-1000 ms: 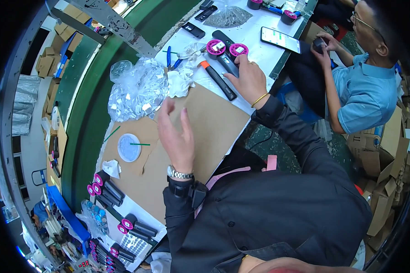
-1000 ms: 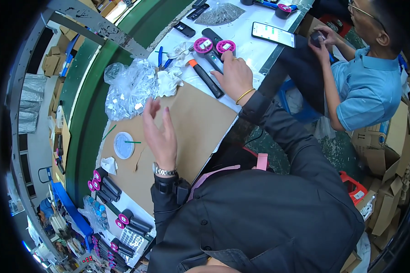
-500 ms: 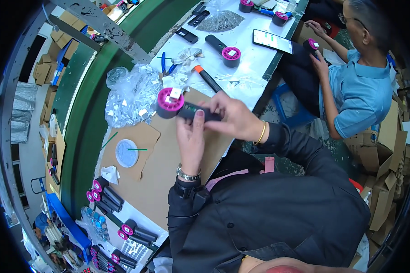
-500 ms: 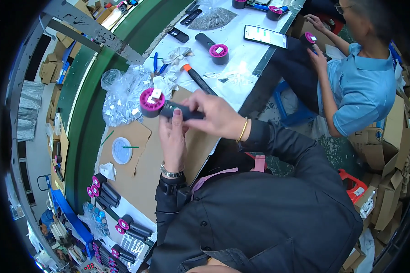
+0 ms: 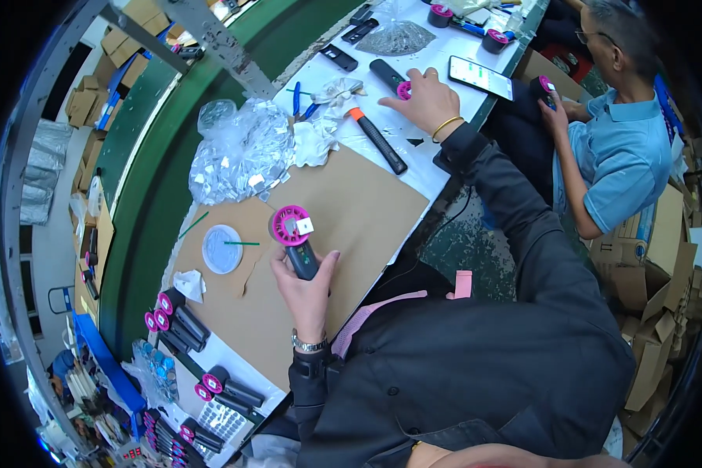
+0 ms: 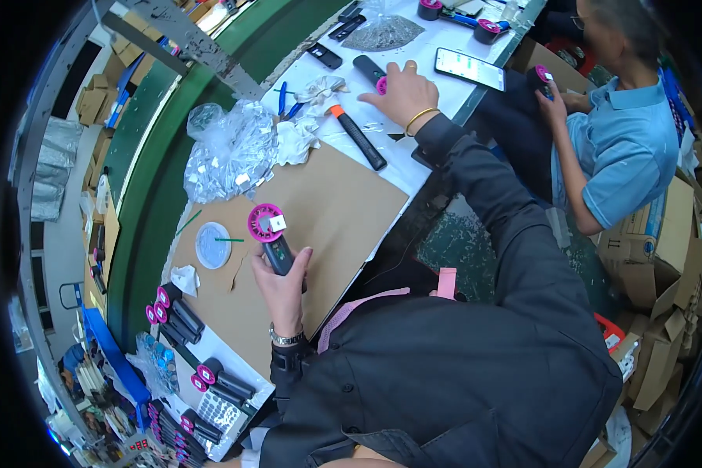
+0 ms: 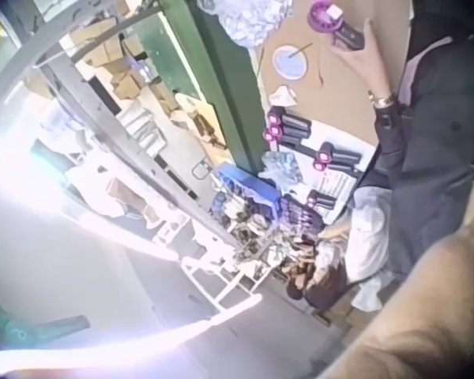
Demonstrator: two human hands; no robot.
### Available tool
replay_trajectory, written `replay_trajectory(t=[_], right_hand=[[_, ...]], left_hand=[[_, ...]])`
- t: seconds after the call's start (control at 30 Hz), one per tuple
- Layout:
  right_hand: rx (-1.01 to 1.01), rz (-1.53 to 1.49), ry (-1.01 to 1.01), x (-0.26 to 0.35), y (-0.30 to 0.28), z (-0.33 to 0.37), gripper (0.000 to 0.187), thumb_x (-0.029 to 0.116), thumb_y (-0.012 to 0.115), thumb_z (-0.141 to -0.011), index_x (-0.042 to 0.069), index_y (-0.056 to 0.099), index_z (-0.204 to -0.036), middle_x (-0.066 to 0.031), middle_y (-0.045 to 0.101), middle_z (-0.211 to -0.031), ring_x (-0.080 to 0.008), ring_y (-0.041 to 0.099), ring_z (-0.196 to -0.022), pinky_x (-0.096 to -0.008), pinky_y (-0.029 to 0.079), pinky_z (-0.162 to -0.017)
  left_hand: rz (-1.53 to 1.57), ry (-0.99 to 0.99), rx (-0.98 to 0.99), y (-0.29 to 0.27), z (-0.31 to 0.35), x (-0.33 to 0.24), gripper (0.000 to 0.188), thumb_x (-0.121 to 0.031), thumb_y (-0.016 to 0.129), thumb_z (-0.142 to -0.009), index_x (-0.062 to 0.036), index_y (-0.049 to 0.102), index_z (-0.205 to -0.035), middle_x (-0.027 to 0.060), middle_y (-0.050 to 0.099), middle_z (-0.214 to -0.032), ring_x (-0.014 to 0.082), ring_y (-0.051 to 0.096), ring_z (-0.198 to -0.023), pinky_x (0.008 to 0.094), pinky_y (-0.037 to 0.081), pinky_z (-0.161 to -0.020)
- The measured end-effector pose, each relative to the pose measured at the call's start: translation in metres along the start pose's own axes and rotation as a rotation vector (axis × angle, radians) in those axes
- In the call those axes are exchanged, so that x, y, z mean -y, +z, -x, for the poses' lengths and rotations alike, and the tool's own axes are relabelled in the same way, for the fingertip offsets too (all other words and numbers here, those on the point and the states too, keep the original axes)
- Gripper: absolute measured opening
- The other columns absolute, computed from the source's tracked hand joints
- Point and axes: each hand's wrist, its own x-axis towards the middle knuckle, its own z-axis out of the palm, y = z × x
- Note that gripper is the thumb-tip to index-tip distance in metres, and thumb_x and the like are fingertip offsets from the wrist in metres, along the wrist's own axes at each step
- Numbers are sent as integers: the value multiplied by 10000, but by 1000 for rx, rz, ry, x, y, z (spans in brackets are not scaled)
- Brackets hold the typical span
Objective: The person applies glue to the center of handheld fans using a thin stick and places small square mirrors onto the glue by hand. They then wipe the mirrors with a cloth and repeat the process on subsequent fans.
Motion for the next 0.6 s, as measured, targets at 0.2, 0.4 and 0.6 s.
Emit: replay_trajectory(t=[0.2, 0.4, 0.6], right_hand=[[41, -287, -35, -45, 19, -13, 553, 559, 805, -946, 39, 822, -1131, -106, 793, -1051, -231, 770, -827, -374, 604, -735], [138, -755, -567, 2, -50, 60, 431, 120, 827, -972, 32, 697, -1374, -110, 723, -1239, -183, 729, -1030, -329, 589, -805], [541, -622, -1208, 90, -60, 134, 426, 50, 769, -936, 63, 663, -1349, -146, 639, -1366, -357, 666, -1184, -437, 561, -987]], left_hand=[[6, -180, -99, -27, 33, -1, 647, -128, 878, -933, 26, 467, -1409, 101, 667, -1130, 104, 658, -934, 257, 536, -773], [29, -85, -333, -56, 63, 25, 615, -104, 855, -958, 44, 490, -1430, 104, 678, -1154, 114, 658, -999, 270, 528, -851], [128, 4, -492, -81, 93, 43, 528, -72, 797, -1002, 54, 511, -1428, 102, 692, -1180, 122, 663, -1027, 275, 531, -883]])
